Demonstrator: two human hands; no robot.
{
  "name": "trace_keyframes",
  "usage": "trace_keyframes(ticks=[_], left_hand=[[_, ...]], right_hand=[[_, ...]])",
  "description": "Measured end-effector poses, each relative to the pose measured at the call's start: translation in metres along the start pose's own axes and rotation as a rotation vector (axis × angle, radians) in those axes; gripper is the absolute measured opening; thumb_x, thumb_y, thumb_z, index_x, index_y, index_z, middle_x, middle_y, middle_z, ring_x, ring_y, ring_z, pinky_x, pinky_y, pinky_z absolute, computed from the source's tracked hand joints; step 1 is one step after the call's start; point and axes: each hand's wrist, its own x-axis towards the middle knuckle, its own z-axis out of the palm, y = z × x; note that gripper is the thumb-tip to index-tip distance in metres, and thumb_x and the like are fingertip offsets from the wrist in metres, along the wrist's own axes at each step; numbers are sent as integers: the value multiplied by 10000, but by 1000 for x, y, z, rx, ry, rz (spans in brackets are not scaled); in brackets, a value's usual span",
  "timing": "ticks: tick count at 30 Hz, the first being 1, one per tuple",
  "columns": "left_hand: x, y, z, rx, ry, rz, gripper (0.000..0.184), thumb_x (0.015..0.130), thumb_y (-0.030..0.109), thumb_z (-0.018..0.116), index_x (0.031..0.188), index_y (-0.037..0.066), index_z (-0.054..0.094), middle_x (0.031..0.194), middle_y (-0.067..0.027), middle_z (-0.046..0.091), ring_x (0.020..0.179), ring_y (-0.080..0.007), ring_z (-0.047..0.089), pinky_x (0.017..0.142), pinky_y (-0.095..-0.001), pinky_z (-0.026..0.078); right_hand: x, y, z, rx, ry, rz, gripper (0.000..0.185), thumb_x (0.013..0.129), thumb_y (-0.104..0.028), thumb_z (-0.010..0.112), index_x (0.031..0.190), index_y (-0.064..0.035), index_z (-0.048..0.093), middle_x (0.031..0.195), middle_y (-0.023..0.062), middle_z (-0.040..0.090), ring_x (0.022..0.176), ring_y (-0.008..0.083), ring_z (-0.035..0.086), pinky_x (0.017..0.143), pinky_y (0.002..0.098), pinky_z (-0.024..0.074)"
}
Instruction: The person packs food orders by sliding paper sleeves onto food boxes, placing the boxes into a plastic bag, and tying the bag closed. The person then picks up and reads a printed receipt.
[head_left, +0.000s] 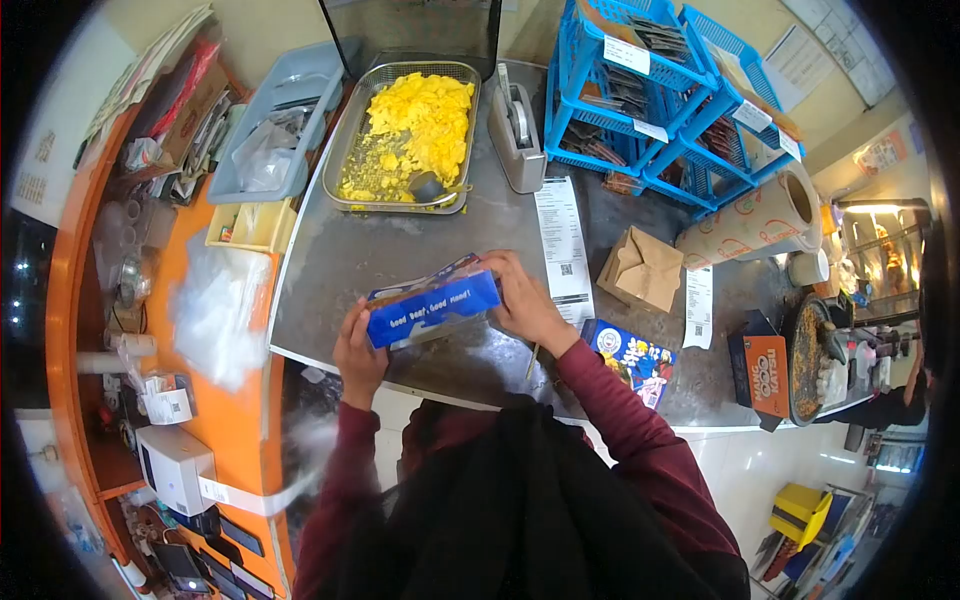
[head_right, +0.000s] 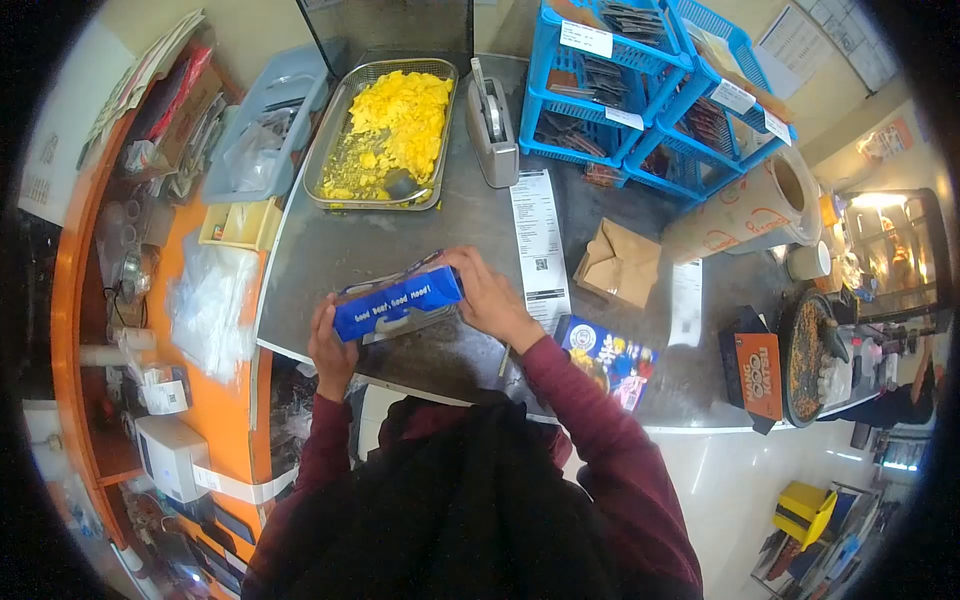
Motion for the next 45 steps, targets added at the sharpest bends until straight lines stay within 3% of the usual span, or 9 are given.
trace_keyframes(ticks=[11, 17, 23, 32, 36, 38, 40, 44, 45], left_hand=[[66, 24, 17, -151, -19, -534, 808, 782, 53, 716, 1480, 32, 310, 1386, -204, 510, 1196, -378, 562, 988, -394, 457], [54, 15, 63, -92, 309, -555, 848, 696, 40, 782, 1433, 23, 363, 1386, -185, 485, 1197, -372, 545, 983, -412, 453], [41, 9, 65, 16, 359, -496, 800, 687, 53, 799, 1388, 19, 416, 1375, -176, 489, 1174, -354, 560, 989, -423, 451], [17, -37, 24, -98, 113, -46, 498, 827, 89, 717, 1288, 40, 533, 1037, -148, 680, 921, -311, 679, 827, -375, 535], [17, -32, 3, -213, -112, -341, 229, 883, 188, 695, 1041, 24, 673, 1055, -141, 674, 973, -306, 661, 867, -388, 515], [22, -25, -4, -265, -152, -438, 262, 882, 195, 693, 1079, 24, 664, 1086, -148, 671, 1017, -305, 652, 905, -388, 502], [22, -28, -4, -289, -161, -455, 288, 881, 192, 692, 1111, 23, 657, 1121, -153, 667, 1058, -303, 643, 939, -385, 490], [12, -29, -3, -318, -158, -410, 318, 878, 165, 688, 1158, 20, 646, 1186, -157, 657, 1114, -295, 629, 988, -380, 469], [13, -28, -2, -331, -158, -415, 325, 877, 157, 687, 1168, 21, 643, 1199, -157, 655, 1124, -293, 626, 999, -379, 464]], right_hand=[[72, -8, 3, -129, 154, 27, 535, 796, 52, 590, 1300, -64, 452, 1216, 217, 581, 1091, 436, 574, 881, 478, 494], [66, 0, 18, -39, 197, 15, 539, 741, 51, 658, 1240, -61, 485, 1200, 179, 593, 1125, 438, 554, 906, 468, 487], [39, 23, 41, -94, 329, -173, 511, 630, 57, 698, 1100, -38, 523, 1050, 163, 578, 995, 394, 579, 836, 433, 490], [24, 56, 41, -169, 239, -404, 382, 771, -29, 611, 1144, -56, 535, 1139, 143, 586, 1076, 361, 566, 814, 422, 523], [25, 16, -19, -317, -119, -307, 507, 755, -100, 680, 1237, -58, 526, 1237, 156, 561, 1173, 354, 524, 929, 438, 487], [27, -28, -73, -329, -180, -373, 575, 730, -124, 747, 1257, -71, 524, 1249, 164, 557, 1189, 347, 511, 956, 451, 462], [40, -51, -150, -217, 32, -270, 728, 673, -162, 790, 1336, -81, 501, 1298, 156, 527, 1207, 355, 501, 1057, 447, 388], [74, 3, -323, -843, 879, -161, 237, 830, -84, 689, 1063, -73, 648, 1044, 144, 642, 969, 339, 614, 839, 424, 489], [80, 19, -367, -971, 832, -81, 240, 846, -117, 688, 1082, -90, 656, 1038, 132, 658, 991, 349, 623, 854, 455, 486]])
